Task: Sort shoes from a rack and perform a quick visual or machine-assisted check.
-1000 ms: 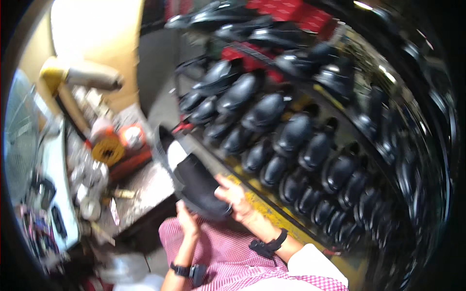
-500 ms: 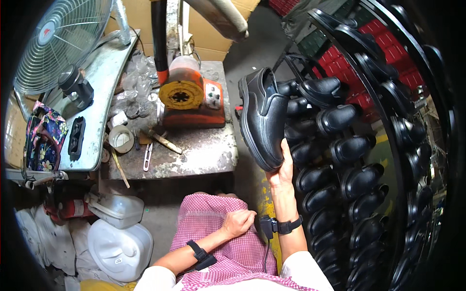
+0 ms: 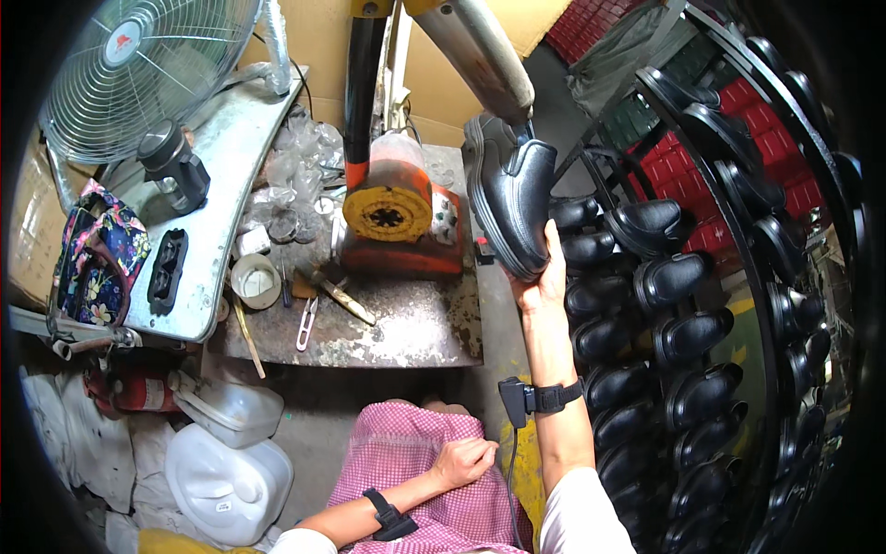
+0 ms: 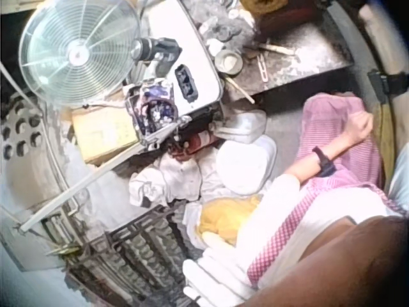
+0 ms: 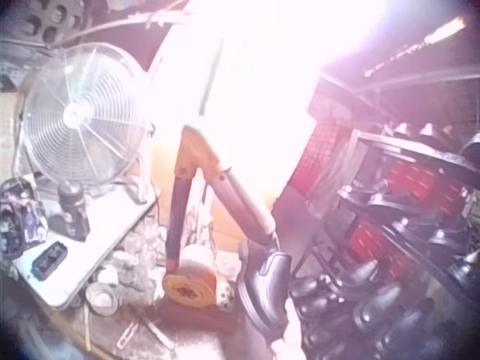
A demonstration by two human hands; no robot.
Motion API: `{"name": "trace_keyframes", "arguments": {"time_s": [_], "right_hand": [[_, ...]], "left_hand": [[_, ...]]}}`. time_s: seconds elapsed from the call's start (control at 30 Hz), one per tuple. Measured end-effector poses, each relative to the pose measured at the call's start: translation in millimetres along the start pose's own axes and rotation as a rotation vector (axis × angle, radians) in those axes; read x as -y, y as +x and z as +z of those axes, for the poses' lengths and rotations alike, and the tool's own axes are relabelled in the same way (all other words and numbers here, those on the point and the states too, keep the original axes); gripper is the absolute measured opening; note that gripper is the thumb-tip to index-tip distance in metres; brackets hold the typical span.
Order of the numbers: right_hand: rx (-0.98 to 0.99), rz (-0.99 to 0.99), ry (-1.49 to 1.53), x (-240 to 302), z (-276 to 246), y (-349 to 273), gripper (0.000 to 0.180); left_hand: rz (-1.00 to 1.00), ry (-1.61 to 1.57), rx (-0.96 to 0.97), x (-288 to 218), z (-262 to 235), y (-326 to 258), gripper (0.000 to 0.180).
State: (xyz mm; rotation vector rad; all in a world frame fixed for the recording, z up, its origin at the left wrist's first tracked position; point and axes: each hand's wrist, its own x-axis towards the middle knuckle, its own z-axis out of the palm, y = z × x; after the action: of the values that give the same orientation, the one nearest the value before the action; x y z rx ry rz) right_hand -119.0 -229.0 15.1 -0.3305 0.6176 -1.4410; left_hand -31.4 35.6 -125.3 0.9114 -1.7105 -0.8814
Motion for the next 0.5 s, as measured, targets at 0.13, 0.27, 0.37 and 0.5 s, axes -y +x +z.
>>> {"name": "trace_keyframes", "arguments": {"time_s": [0.13, 0.27, 0.37, 0.5], "right_hand": [[0.071, 0.006, 0.059, 4, 9, 13, 0.039], [0.094, 0.008, 0.079, 7, 27, 11, 0.038], [0.086, -0.006, 0.072, 10, 30, 25, 0.039], [0.173, 0.018, 0.121, 17, 29, 39, 0.046]], "left_hand": [[-0.005, -0.004, 0.005, -3, -4, 1, 0.011], [-0.015, -0.021, -0.012, -2, -6, 0, 0.011], [-0.028, -0.015, 0.002, -2, -8, 0, 0.01], [-0.005, -0.002, -0.012, 0, -8, -1, 0.011]]}}
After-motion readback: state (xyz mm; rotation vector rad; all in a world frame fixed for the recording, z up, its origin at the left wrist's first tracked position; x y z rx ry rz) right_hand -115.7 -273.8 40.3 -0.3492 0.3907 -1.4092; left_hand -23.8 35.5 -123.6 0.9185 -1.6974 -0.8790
